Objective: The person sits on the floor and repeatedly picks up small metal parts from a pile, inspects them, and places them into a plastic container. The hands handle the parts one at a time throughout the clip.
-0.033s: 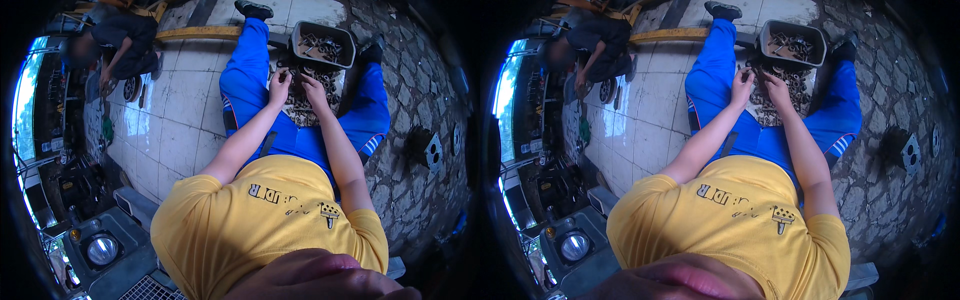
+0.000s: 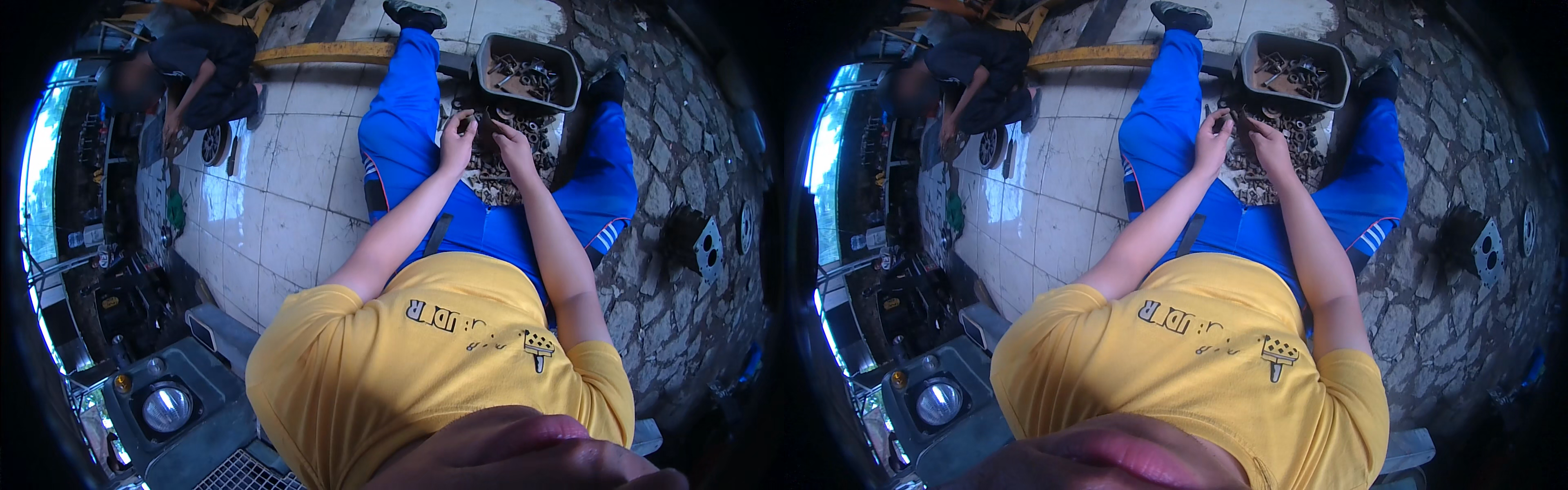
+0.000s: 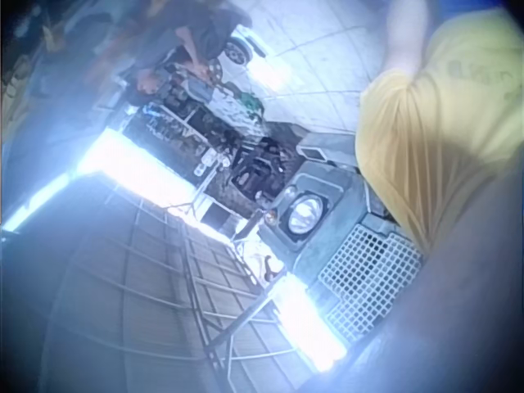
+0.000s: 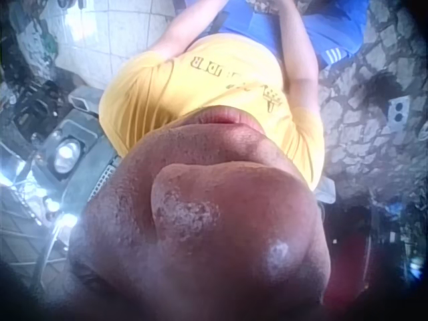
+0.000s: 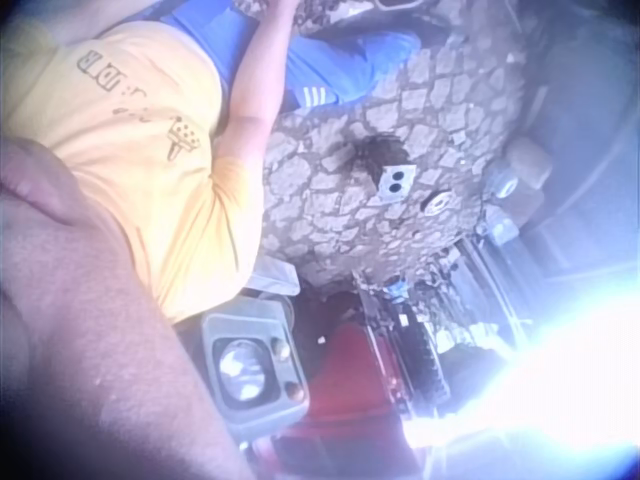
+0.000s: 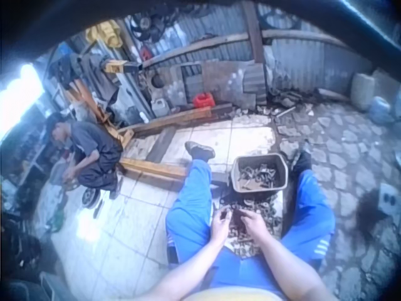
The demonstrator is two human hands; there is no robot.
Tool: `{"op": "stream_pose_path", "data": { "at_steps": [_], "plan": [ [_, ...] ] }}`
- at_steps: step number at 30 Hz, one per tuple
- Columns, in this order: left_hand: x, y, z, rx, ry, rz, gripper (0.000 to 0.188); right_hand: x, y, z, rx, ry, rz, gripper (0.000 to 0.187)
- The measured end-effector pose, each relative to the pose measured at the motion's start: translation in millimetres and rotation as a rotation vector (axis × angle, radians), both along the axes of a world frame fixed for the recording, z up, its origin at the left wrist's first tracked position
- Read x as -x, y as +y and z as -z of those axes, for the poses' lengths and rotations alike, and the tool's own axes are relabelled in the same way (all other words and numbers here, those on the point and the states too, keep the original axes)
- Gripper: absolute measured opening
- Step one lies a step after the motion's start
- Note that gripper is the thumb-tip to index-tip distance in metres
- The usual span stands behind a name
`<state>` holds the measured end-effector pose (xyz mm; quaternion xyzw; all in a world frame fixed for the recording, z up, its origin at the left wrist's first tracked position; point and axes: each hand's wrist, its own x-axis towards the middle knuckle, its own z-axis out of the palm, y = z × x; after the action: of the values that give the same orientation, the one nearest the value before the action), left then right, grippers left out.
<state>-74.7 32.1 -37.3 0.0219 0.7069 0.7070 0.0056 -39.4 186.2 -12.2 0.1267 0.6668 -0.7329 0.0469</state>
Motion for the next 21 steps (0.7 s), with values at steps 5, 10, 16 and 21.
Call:
{"op": "stream_pose_path", "data": {
  "at_steps": [5,10,16,21],
  "plan": [
    [-7.4,6.2,-10.9,-0.119,-0.041,-0.084,0.041,2.1,-2.0,6.3,-0.002,0.051,0.004,0.039],
    [-3.3,6.9,-8.6,-0.207,-0.142,-0.018,0.032,1.7,2.2,0.1,0.047,0.075,0.087,0.039],
    [-5.3,4.6,-8.6,-0.225,-0.176,0.030,0.028,-1.3,-1.8,-4.3,0.152,0.096,-0.024,0.038],
    [-4.2,-0.4,-3.6,-0.227,-0.185,0.002,0.029,-4.1,-9.7,-3.0,-0.025,0.129,-0.018,0.036]
  ]
}}
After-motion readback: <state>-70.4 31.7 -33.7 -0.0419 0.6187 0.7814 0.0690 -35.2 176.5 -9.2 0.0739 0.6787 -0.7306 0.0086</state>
